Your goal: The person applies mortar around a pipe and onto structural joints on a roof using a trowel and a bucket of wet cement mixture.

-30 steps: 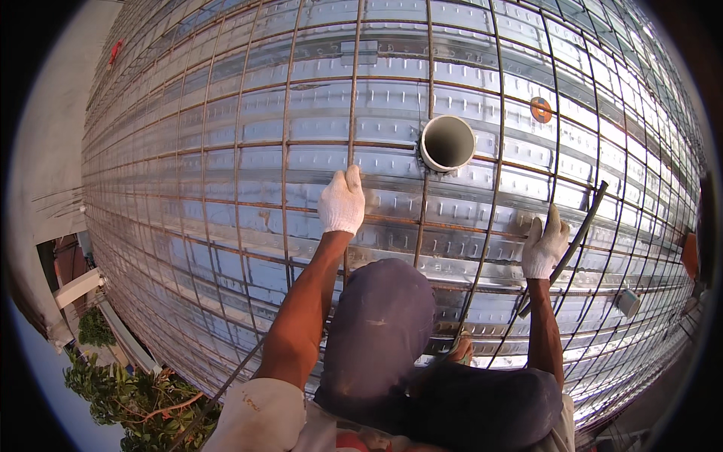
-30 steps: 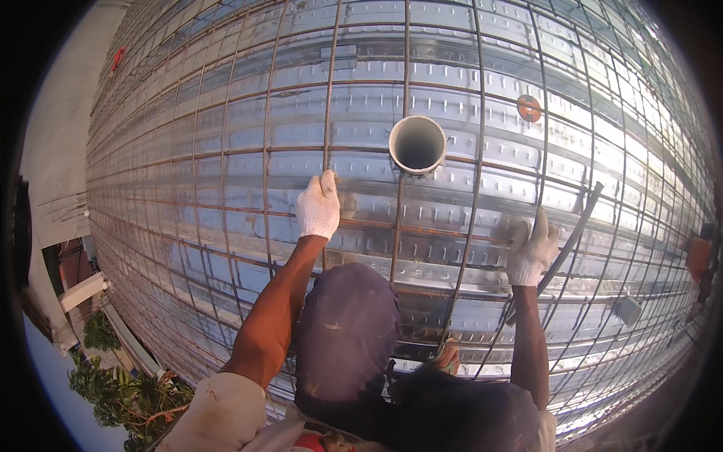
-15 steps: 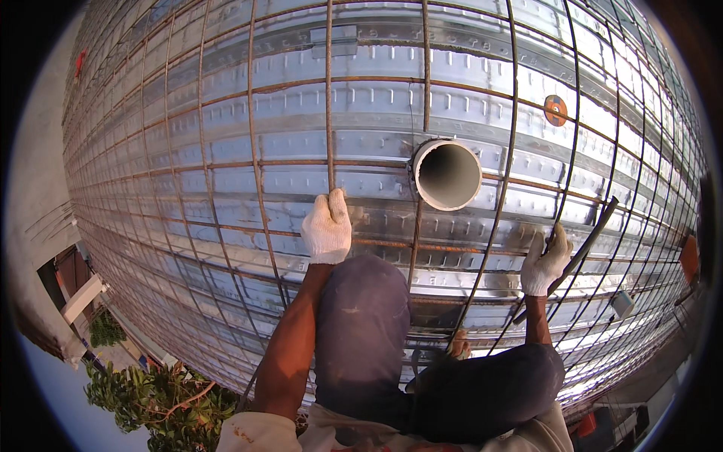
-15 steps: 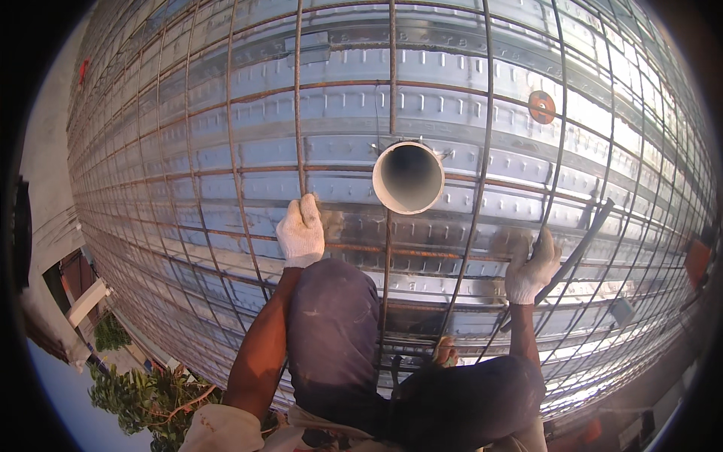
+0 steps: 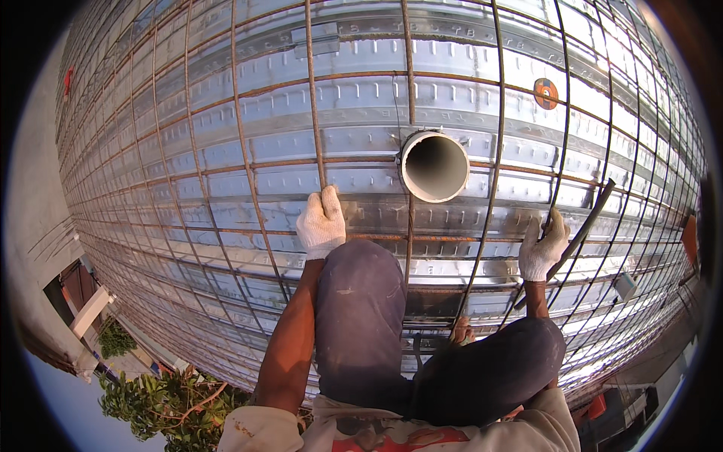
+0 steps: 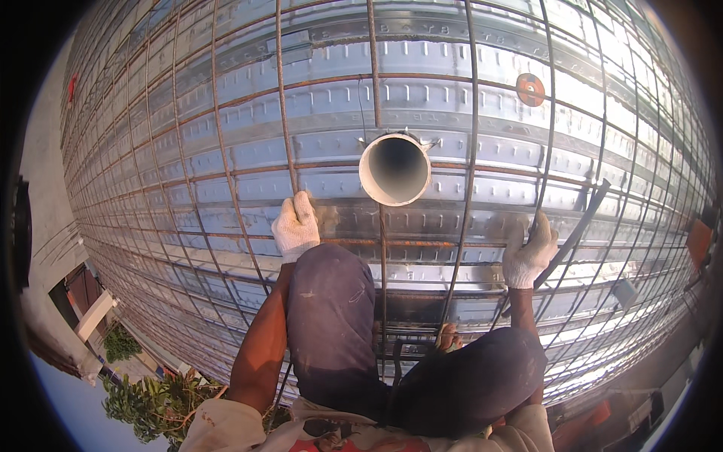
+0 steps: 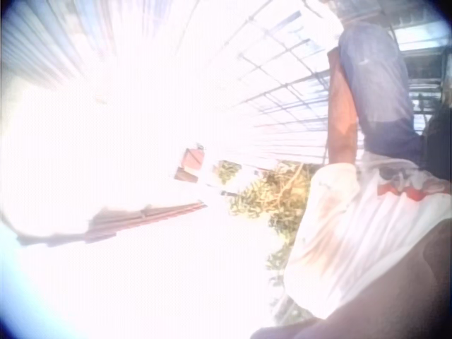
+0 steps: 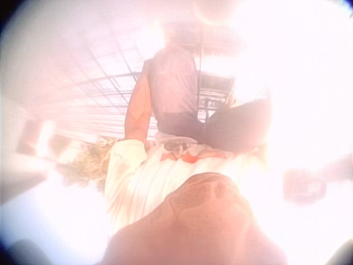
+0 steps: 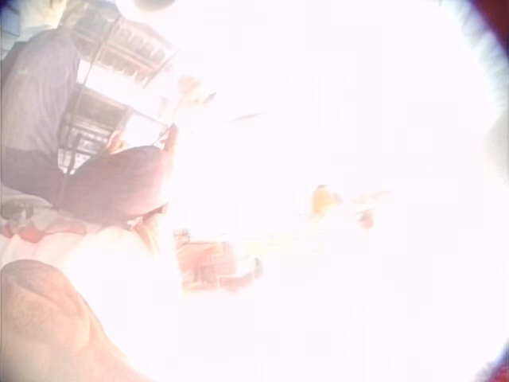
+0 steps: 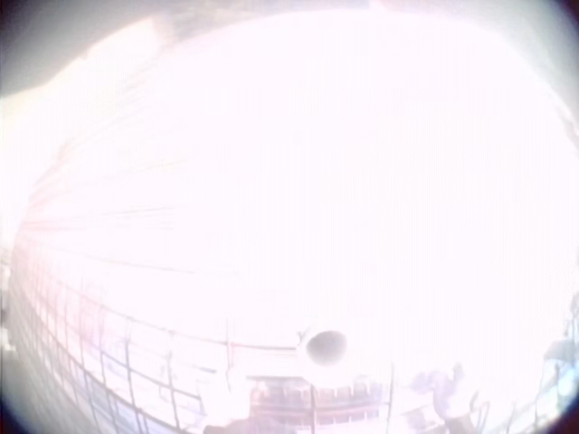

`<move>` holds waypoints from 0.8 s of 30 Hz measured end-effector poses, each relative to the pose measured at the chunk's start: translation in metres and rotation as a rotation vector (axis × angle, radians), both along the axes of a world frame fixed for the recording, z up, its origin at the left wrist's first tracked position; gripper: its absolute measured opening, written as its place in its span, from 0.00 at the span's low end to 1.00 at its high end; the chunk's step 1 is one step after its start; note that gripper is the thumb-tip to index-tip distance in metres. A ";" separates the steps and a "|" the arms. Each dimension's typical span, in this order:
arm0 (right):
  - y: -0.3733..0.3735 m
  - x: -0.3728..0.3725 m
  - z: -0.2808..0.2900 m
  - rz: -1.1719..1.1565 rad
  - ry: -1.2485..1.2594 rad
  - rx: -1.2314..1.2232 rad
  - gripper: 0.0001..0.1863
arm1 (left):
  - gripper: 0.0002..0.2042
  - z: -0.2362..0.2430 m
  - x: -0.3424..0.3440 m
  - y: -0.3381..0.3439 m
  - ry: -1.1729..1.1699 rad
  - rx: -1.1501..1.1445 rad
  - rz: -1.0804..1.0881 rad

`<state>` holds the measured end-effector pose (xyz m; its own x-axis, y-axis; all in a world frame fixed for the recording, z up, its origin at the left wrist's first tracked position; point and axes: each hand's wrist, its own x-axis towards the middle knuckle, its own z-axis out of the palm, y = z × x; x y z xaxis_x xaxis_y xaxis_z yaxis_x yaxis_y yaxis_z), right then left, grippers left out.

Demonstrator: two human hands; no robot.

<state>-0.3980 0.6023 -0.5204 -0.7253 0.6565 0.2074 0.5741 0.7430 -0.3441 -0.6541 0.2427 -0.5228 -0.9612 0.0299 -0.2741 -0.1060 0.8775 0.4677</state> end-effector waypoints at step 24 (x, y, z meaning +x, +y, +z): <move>0.013 0.007 0.025 -0.021 -0.091 -0.068 0.27 | 0.31 -0.002 -0.010 0.016 0.054 0.016 -0.052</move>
